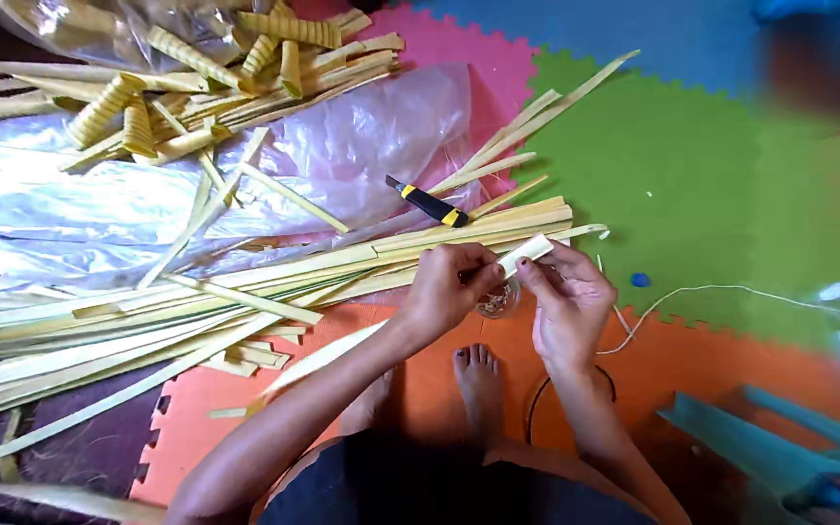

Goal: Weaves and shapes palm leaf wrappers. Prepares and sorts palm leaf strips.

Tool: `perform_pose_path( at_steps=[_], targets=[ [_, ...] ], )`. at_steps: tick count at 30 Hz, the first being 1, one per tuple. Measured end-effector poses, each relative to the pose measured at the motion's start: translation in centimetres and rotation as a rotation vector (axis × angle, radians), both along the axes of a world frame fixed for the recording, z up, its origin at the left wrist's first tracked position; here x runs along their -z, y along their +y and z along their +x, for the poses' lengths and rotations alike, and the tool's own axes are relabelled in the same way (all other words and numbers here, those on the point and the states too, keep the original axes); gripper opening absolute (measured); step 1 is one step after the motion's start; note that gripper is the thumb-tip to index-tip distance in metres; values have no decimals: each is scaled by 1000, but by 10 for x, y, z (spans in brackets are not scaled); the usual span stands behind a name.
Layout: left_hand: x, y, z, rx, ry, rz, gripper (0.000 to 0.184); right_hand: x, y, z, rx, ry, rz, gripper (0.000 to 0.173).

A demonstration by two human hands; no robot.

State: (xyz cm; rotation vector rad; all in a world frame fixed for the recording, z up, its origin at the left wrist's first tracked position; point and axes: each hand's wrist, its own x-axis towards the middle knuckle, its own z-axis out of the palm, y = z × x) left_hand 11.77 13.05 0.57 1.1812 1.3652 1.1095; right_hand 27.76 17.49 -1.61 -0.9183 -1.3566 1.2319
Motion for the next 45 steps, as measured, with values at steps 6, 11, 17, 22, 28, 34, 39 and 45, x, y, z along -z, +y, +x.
perform_pose_path(
  at_steps=[6,11,17,22,28,34,39,45],
  targets=[
    [-17,0,0,97,-346,-100,17,3,-3,16,88,-320,602,9],
    [-14,-5,4,83,-182,22,11,-1,-5,22,-11,-374,542,14],
    [-6,-9,14,40,183,160,15,-16,5,19,-188,-257,8,17],
    [-9,-9,9,122,38,112,13,-6,-1,16,-95,-224,120,13],
    [-6,-8,6,-4,-112,-149,14,9,-14,17,-33,-275,315,16],
    [-11,-6,-6,105,-313,-242,19,14,-16,18,-45,-508,646,18],
    [-6,-8,-1,62,6,-77,13,-9,3,24,-260,-332,-1,28],
    [-3,-8,15,87,165,1,15,2,1,15,-174,-244,-109,16]
  ],
)
